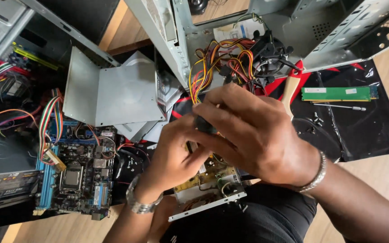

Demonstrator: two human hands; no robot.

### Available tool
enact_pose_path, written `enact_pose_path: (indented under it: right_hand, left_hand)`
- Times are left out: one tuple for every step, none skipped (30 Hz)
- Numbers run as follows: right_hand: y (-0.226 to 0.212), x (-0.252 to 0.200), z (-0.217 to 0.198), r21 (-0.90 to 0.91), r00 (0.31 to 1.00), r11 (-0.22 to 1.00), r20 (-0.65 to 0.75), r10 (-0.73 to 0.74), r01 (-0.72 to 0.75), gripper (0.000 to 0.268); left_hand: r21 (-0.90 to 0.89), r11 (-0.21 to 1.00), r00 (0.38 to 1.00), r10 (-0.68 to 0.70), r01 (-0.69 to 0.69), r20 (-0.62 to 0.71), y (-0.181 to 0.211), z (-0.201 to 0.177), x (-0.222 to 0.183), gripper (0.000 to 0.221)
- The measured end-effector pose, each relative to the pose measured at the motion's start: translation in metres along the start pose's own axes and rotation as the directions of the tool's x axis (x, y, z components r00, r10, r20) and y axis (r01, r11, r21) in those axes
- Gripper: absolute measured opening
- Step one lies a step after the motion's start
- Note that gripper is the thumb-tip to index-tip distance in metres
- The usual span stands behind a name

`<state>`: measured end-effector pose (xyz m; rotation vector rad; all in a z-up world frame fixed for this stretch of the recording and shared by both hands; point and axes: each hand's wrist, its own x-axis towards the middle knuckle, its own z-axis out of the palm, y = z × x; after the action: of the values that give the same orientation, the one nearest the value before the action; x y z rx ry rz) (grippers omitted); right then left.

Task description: Disassembling a computer power supply unit by unscrewing the internal circuit board and removing it from the metal housing.

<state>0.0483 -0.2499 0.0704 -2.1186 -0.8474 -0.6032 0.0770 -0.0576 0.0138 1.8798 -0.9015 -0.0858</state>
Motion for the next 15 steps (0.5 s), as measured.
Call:
enact_pose_path:
  right_hand:
    - [0.001, 0.001, -0.003, 0.065, 0.999, 0.998, 0.045, -0.024, 0.021, 0.030]
    - [0.005, 0.002, -0.009, 0.062, 0.999, 0.998, 0.044, -0.018, 0.016, 0.030]
    - [0.009, 0.003, -0.015, 0.198, 0.989, 0.980, 0.134, -0.060, 0.033, 0.029]
    - [0.012, 0.005, -0.022, 0.329, 0.970, 0.944, 0.215, -0.116, 0.040, 0.030]
    - [0.010, 0.003, -0.019, 0.325, 0.970, 0.945, 0.214, -0.113, 0.039, 0.030]
    - [0.009, 0.001, -0.017, 0.269, 0.976, 0.963, 0.215, -0.034, -0.025, 0.043]
    - [0.007, -0.001, -0.014, 0.213, 0.976, 0.973, 0.212, 0.045, -0.091, 0.057]
    - [0.007, -0.003, -0.010, 0.211, 0.976, 0.973, 0.210, 0.049, -0.094, 0.057]
    - [0.008, -0.004, -0.006, 0.201, 0.995, 0.979, 0.101, 0.023, -0.043, 0.047]
    - [0.008, -0.006, -0.002, 0.187, 1.000, 0.982, -0.006, -0.010, 0.011, 0.038]
    - [0.009, -0.006, -0.004, 0.186, 1.000, 0.982, -0.004, -0.010, 0.010, 0.038]
    - [0.009, -0.006, -0.005, 0.198, 1.000, 0.980, 0.020, 0.003, -0.007, 0.041]
    - [0.010, -0.006, -0.006, 0.209, 0.999, 0.978, 0.044, 0.015, -0.024, 0.044]
    - [0.009, -0.005, -0.003, 0.212, 0.999, 0.977, 0.043, 0.016, -0.025, 0.044]
    - [0.008, -0.003, -0.001, 0.191, 1.000, 0.982, -0.010, 0.013, -0.011, 0.037]
  left_hand:
    - [-0.176, 0.983, 0.996, -0.030, 0.044, 0.081, 0.002, -0.002, -0.001, 0.007]
    - [-0.179, 0.983, 0.996, -0.029, 0.044, 0.086, 0.001, -0.004, 0.000, 0.007]
    - [-0.118, 0.993, 0.997, 0.006, 0.003, 0.073, 0.001, -0.005, 0.001, 0.013]
    - [-0.055, 0.998, 0.997, 0.044, -0.041, 0.061, 0.001, -0.007, 0.003, 0.030]
    - [-0.058, 0.997, 0.997, 0.048, -0.044, 0.064, 0.004, -0.004, 0.003, 0.030]
    - [0.008, 1.000, 0.999, 0.001, -0.001, -0.036, 0.007, -0.001, 0.006, 0.028]
    - [0.069, 0.996, 0.990, -0.039, 0.048, -0.138, 0.010, 0.001, 0.008, 0.029]
    - [0.067, 0.997, 0.990, -0.038, 0.047, -0.134, 0.010, 0.001, 0.007, 0.029]
    - [0.012, 1.000, 0.994, 0.000, 0.001, -0.107, 0.009, 0.001, 0.006, 0.021]
    - [-0.043, 0.998, 0.995, 0.038, -0.042, -0.087, 0.008, 0.001, 0.005, 0.015]
    - [-0.045, 0.998, 0.995, 0.038, -0.042, -0.089, 0.007, 0.003, 0.005, 0.015]
    - [0.016, 0.998, 0.989, 0.065, -0.064, -0.136, 0.006, 0.004, 0.004, 0.025]
    - [0.079, 0.993, 0.979, 0.096, -0.082, -0.181, 0.005, 0.005, 0.003, 0.036]
    - [0.080, 0.994, 0.979, 0.093, -0.079, -0.181, 0.007, 0.005, 0.006, 0.036]
    - [0.044, 0.995, 0.984, 0.092, -0.086, -0.151, 0.009, 0.004, 0.008, 0.020]
